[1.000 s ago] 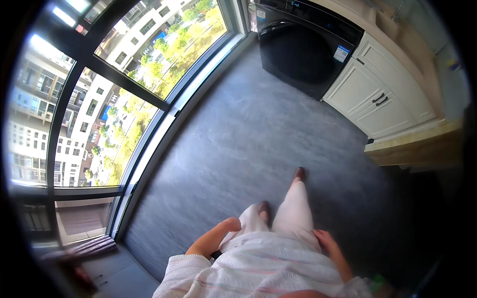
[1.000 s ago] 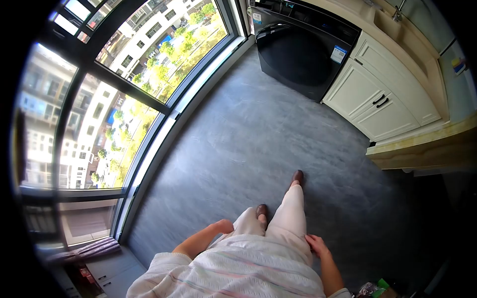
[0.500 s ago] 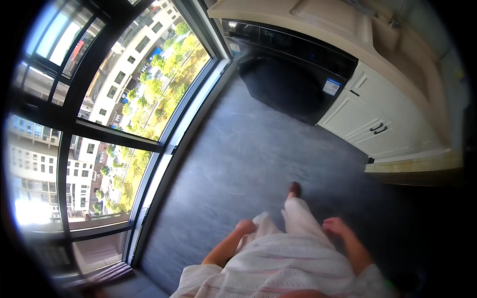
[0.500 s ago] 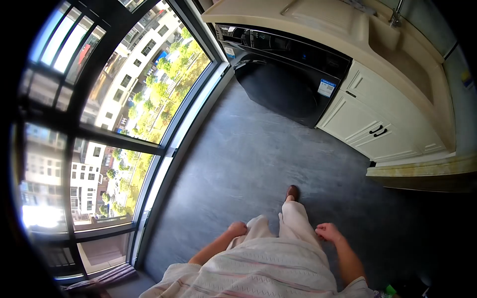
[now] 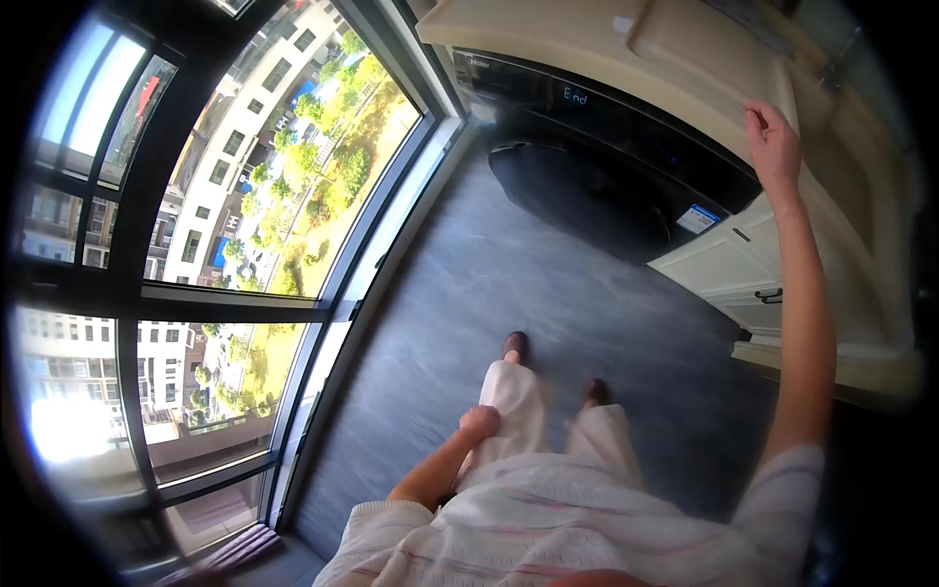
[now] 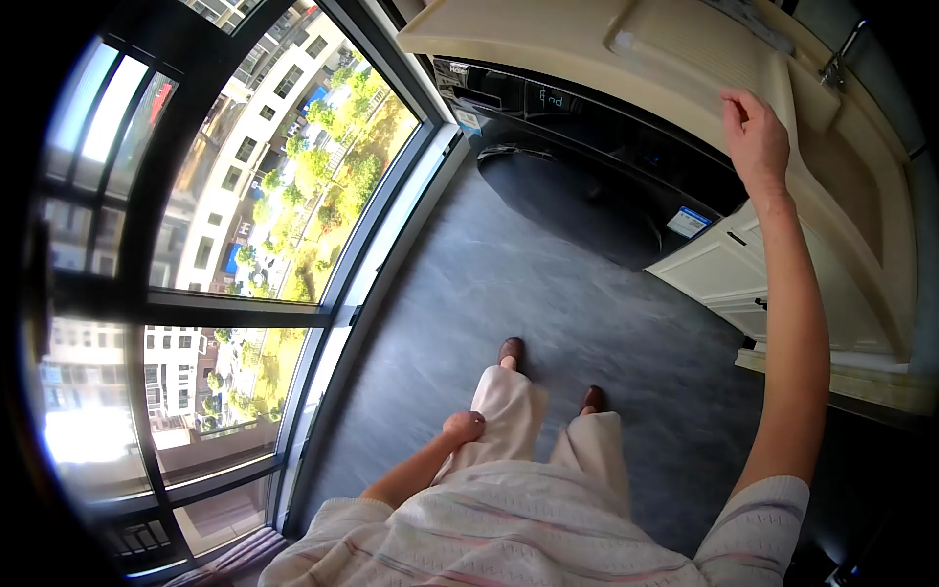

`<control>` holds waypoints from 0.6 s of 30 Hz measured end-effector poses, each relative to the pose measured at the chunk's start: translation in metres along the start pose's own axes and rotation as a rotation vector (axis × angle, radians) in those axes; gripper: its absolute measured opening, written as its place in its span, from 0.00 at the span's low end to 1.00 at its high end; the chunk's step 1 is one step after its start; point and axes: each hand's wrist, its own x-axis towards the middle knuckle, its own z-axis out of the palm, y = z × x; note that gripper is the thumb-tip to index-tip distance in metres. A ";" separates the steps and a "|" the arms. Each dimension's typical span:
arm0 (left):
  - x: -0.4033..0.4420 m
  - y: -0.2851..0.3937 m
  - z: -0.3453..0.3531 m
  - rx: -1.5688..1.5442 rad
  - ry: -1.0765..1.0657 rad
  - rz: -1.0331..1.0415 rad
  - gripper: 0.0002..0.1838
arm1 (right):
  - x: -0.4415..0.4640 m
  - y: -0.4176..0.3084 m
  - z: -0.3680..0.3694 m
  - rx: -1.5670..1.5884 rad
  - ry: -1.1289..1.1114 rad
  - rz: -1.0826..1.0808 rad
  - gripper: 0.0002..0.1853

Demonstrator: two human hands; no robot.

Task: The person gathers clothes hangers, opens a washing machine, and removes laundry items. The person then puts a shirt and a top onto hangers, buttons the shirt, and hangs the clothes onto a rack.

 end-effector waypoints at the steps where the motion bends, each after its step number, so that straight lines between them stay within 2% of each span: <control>1: 0.009 -0.005 -0.010 0.031 -0.025 0.004 0.16 | 0.012 0.010 0.015 -0.065 -0.007 0.079 0.08; 4: -0.003 -0.017 -0.064 0.042 -0.067 0.114 0.17 | 0.020 0.051 0.055 -0.286 -0.100 0.228 0.11; 7: 0.001 -0.042 -0.096 0.129 -0.165 0.308 0.16 | 0.023 0.059 0.072 -0.420 0.011 0.311 0.13; 10: 0.033 -0.074 -0.075 0.277 -0.203 0.326 0.17 | 0.039 0.076 0.066 -0.504 -0.110 0.416 0.14; 12: 0.053 -0.084 -0.058 0.268 -0.235 0.233 0.17 | 0.048 0.080 0.064 -0.584 -0.175 0.472 0.14; 13: 0.058 -0.082 -0.056 0.264 -0.252 0.187 0.17 | 0.049 0.083 0.066 -0.596 -0.167 0.476 0.14; 17: 0.064 -0.069 -0.043 0.217 -0.267 0.248 0.18 | 0.052 0.085 0.063 -0.613 -0.158 0.481 0.14; 18: 0.065 -0.058 -0.036 0.285 -0.274 0.188 0.18 | 0.053 0.085 0.062 -0.607 -0.162 0.475 0.14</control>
